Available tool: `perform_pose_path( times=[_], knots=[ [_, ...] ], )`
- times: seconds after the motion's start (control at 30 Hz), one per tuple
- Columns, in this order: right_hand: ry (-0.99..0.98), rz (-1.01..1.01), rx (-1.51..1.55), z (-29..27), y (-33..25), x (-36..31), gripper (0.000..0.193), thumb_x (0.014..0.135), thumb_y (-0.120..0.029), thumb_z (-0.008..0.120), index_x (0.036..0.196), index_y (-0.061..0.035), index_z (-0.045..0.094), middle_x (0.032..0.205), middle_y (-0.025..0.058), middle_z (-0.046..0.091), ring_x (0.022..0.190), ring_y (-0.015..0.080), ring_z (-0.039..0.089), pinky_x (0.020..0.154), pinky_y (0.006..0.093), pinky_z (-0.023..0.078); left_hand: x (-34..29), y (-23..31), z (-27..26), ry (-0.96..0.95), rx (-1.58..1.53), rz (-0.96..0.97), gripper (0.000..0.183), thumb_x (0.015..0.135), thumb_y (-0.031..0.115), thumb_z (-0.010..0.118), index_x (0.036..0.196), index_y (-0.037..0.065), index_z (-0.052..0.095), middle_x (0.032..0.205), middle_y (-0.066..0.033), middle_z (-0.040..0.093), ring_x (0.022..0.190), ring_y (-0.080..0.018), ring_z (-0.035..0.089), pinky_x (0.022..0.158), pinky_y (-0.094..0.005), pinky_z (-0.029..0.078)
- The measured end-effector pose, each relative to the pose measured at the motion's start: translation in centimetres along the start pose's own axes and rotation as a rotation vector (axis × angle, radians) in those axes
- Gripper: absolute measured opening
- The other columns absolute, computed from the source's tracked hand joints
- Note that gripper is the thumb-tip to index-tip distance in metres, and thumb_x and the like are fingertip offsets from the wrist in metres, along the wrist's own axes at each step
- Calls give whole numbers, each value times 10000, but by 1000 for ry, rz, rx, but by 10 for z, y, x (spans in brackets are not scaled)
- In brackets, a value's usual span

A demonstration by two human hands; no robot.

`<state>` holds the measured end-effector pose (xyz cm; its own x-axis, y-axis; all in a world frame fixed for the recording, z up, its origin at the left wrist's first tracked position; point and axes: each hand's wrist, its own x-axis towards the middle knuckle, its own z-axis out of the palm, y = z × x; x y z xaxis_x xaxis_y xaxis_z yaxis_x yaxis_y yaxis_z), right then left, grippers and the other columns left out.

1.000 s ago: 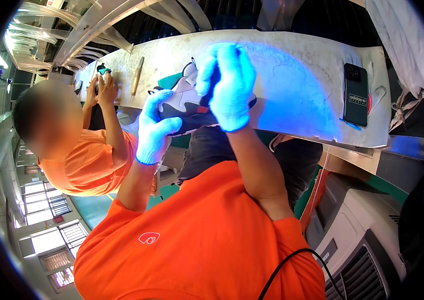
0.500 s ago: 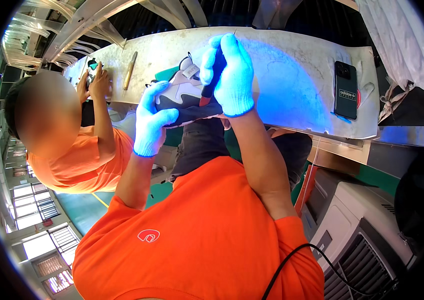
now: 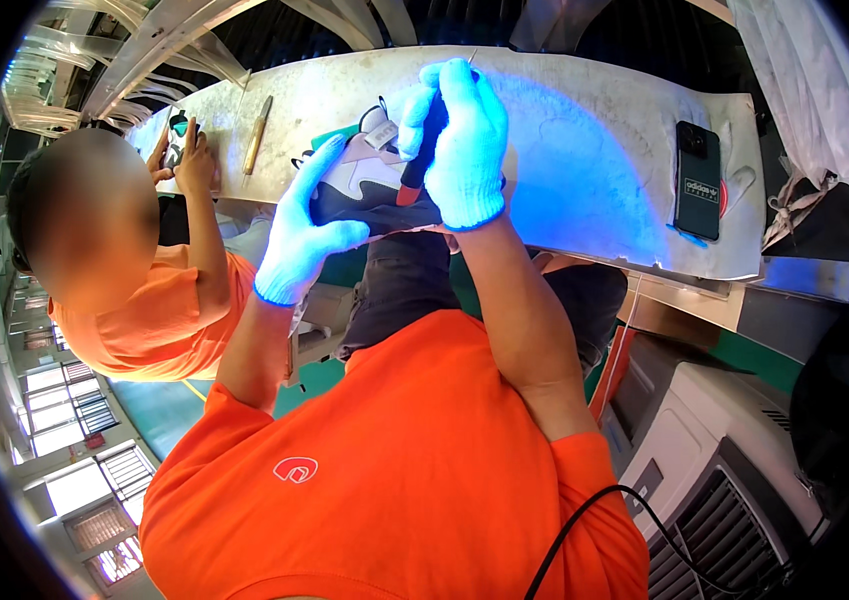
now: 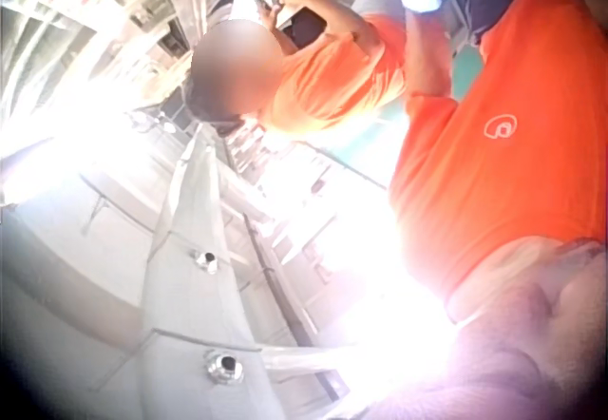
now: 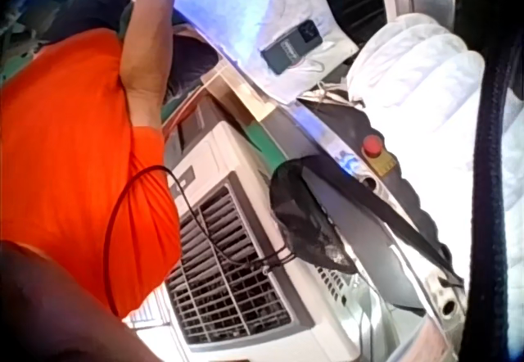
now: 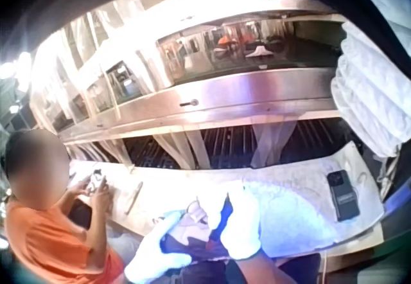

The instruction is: The person assembles a sneaker by hand, pressing the sole onto the upper part of the shoe. They repeatedly squeeze and adjust the shoe to ensure the components are properly aligned and attached. The person handles the shoe with gloved hands, rotating it to work on different sections of the sole.

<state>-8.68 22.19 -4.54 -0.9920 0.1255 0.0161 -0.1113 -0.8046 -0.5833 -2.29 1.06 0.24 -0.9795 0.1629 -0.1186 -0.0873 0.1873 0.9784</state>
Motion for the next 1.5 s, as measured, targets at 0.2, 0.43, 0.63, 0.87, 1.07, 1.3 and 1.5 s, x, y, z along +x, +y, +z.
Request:
perform_pose_path(
  times=[0.2, 0.43, 0.63, 0.87, 1.07, 1.3, 1.5],
  knots=[
    [-23, -24, -11, 6, 0, -2, 341, 1213, -376, 541, 1173, -75, 697, 794, 82, 705, 603, 213, 636, 541, 357, 507, 4, -1, -3, 19, -37, -129, 1038, 705, -27, 906, 1677, -8, 541, 1560, -197, 644, 1362, -290, 687, 1094, -378, 618],
    [1, -20, 33, 11, -4, -5, 341, 1215, -343, 539, 1117, -39, 661, 798, 100, 708, 579, 196, 618, 535, 340, 510, 8, 8, -1, -8, -19, -201, 1043, 708, -32, 912, 1680, -10, 536, 1583, -203, 629, 1374, -299, 680, 1111, -396, 614],
    [22, -35, -42, 12, -4, -6, 341, 1211, -351, 539, 1127, -46, 666, 788, 90, 707, 578, 191, 618, 537, 339, 511, 10, -7, 0, 32, 276, -10, 1048, 714, 143, 963, 1674, 43, 557, 1557, -210, 643, 1407, -355, 668, 1195, -435, 555],
    [7, -123, -190, 18, -8, -19, 321, 1214, -350, 533, 1146, -77, 686, 785, 86, 693, 608, 215, 633, 559, 359, 521, 12, -14, 2, 84, 420, 67, 1036, 697, 211, 970, 1647, 73, 581, 1555, -241, 632, 1408, -370, 672, 1196, -440, 551],
    [-96, 11, 36, 3, -2, -8, 335, 1220, -355, 517, 1154, -73, 685, 785, 93, 713, 587, 214, 639, 539, 356, 524, 4, -4, 4, 76, 397, 38, 1060, 685, 125, 969, 1658, 23, 560, 1580, -171, 635, 1441, -297, 636, 1238, -412, 499],
    [-213, 67, 76, 4, 4, -6, 344, 1221, -368, 517, 1150, -81, 693, 793, 92, 718, 592, 209, 637, 544, 353, 528, 10, -25, -8, 51, 280, 67, 1071, 688, 223, 994, 1650, 28, 566, 1586, -220, 599, 1468, -352, 608, 1238, -439, 500],
    [-143, -1, -93, 20, 13, -5, 333, 1222, -345, 521, 1141, -63, 679, 797, 94, 710, 600, 208, 640, 557, 351, 532, 12, -37, -12, 60, 186, 12, 1104, 671, 161, 988, 1671, 21, 542, 1599, -187, 610, 1465, -309, 604, 1242, -415, 486]
  ],
)
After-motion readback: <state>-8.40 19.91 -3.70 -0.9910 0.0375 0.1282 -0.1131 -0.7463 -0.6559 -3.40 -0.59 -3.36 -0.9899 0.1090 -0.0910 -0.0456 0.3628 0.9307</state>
